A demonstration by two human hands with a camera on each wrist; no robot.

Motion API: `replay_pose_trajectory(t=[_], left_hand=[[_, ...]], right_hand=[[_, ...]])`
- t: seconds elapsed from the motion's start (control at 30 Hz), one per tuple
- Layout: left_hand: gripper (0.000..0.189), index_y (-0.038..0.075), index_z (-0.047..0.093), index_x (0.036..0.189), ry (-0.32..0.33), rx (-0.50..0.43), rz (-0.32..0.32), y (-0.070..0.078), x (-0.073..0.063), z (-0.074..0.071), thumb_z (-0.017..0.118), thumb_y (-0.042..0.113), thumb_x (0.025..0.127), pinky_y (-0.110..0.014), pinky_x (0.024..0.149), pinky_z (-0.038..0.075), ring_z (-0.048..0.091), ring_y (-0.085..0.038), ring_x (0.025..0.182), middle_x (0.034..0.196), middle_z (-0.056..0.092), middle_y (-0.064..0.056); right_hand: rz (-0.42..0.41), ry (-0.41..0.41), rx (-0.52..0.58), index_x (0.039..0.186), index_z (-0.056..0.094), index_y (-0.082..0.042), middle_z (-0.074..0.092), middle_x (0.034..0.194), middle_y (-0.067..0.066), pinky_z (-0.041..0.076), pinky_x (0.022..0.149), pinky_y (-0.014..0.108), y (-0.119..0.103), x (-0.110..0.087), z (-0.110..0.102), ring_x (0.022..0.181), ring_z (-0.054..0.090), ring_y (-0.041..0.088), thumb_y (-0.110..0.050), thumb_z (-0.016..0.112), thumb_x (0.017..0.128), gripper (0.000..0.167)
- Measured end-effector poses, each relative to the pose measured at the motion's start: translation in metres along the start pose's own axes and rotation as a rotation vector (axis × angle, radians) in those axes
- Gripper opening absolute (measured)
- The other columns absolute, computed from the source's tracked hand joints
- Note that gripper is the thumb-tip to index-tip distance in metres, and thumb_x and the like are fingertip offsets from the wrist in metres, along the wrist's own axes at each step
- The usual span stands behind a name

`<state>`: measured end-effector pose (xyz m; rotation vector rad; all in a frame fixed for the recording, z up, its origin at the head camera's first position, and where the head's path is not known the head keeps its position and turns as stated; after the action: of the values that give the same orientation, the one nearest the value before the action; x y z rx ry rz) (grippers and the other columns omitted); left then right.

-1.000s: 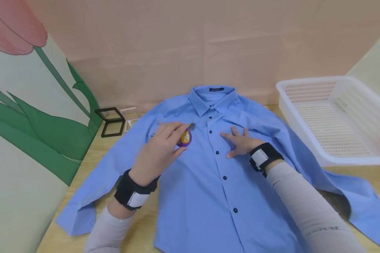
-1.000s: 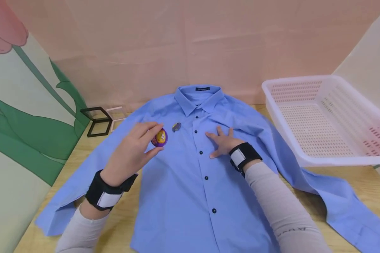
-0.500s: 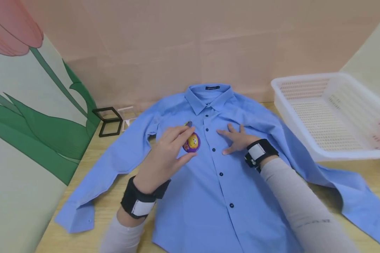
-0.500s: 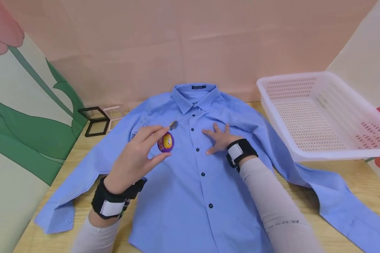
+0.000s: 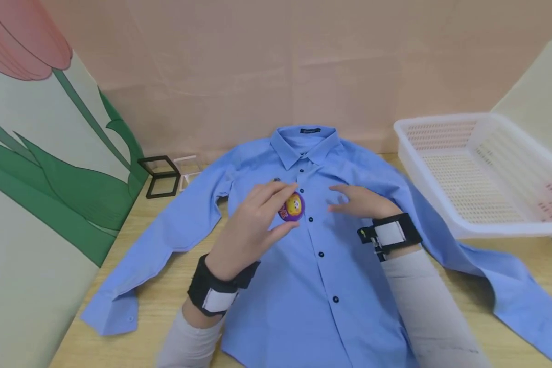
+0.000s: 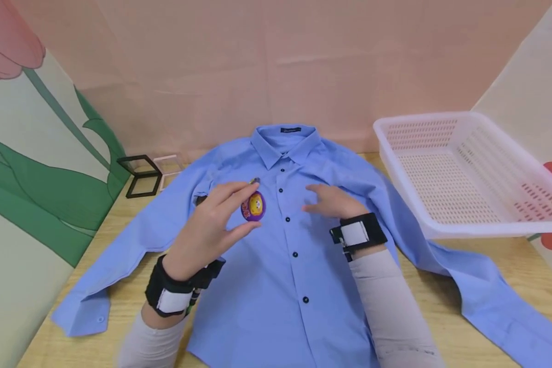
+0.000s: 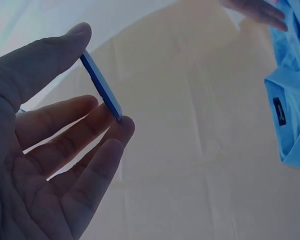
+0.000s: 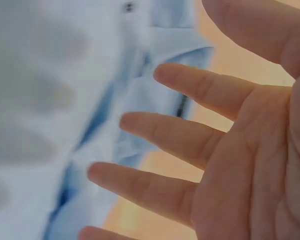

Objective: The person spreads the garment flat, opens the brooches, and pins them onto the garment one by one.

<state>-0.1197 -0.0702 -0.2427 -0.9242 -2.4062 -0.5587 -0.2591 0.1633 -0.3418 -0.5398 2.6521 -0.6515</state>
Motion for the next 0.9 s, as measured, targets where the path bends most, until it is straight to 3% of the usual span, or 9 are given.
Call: replay_pose_trajectory(t=[0.13, 0.37, 0.5, 0.63, 0.77, 0.9], left_hand=[[0.061, 0.003, 0.059, 0.135, 0.007, -0.019, 0.002, 0.004, 0.003, 0.002, 0.081, 0.026, 0.084, -0.028, 0.098, 0.053, 0.058, -0.022, 0.113, 0.126, 0.063, -0.010], [0.060, 0.003, 0.059, 0.135, 0.009, -0.042, 0.002, 0.012, 0.005, 0.001, 0.081, 0.026, 0.084, -0.030, 0.103, 0.051, 0.059, -0.022, 0.115, 0.126, 0.063, -0.010], [0.061, 0.002, 0.059, 0.135, 0.021, -0.030, 0.007, 0.014, 0.007, 0.000, 0.081, 0.025, 0.084, -0.029, 0.101, 0.052, 0.058, -0.022, 0.116, 0.127, 0.063, -0.011], [0.062, 0.002, 0.058, 0.135, 0.041, 0.002, 0.010, 0.016, 0.009, 0.000, 0.082, 0.024, 0.082, -0.027, 0.100, 0.052, 0.058, -0.022, 0.115, 0.127, 0.063, -0.011], [0.061, 0.002, 0.060, 0.134, 0.047, 0.022, 0.030, 0.017, 0.011, 0.002, 0.083, 0.023, 0.081, -0.027, 0.103, 0.050, 0.058, -0.021, 0.116, 0.126, 0.063, -0.010], [0.059, 0.002, 0.061, 0.133, 0.026, 0.023, 0.064, 0.017, 0.012, 0.005, 0.082, 0.024, 0.082, -0.027, 0.105, 0.049, 0.058, -0.020, 0.118, 0.127, 0.063, -0.010]], right_hand=[[-0.057, 0.057, 0.011, 0.154, 0.033, -0.007, 0.038, 0.155, 0.026, 0.040, 0.106, 0.065, -0.017, -0.017, -0.012, 0.140, 0.037, 0.049, -0.047, 0.056, 0.099, 0.072], [-0.063, 0.186, 0.032, 0.151, 0.041, -0.007, 0.045, 0.151, 0.023, 0.038, 0.107, 0.066, -0.045, -0.052, -0.023, 0.139, 0.041, 0.046, -0.047, 0.054, 0.100, 0.066], [-0.181, 0.291, 0.178, 0.133, 0.060, -0.005, 0.065, 0.130, 0.017, 0.047, 0.099, 0.059, -0.060, -0.069, -0.025, 0.125, 0.055, 0.038, -0.035, 0.052, 0.104, 0.043], [-0.273, 0.339, 0.366, 0.112, 0.070, -0.007, 0.073, 0.099, 0.008, 0.047, 0.090, 0.041, -0.072, -0.081, -0.024, 0.102, 0.061, 0.022, -0.028, 0.051, 0.105, 0.030], [-0.324, 0.342, 0.515, 0.104, 0.071, -0.006, 0.071, 0.090, 0.005, 0.048, 0.086, 0.030, -0.084, -0.087, -0.023, 0.092, 0.063, 0.017, -0.025, 0.056, 0.103, 0.024], [-0.339, 0.311, 0.571, 0.103, 0.072, -0.005, 0.071, 0.087, 0.004, 0.051, 0.081, 0.029, -0.092, -0.090, -0.022, 0.086, 0.063, 0.019, -0.020, 0.061, 0.100, 0.019]])
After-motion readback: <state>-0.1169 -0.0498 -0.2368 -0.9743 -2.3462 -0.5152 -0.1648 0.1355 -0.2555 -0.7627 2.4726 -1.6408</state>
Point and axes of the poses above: each hand's wrist, its own x-axis towards the middle knuckle, its own z-axis out of the palm, y = z × x, the point moved 3 cm from there along x, towards the middle knuckle
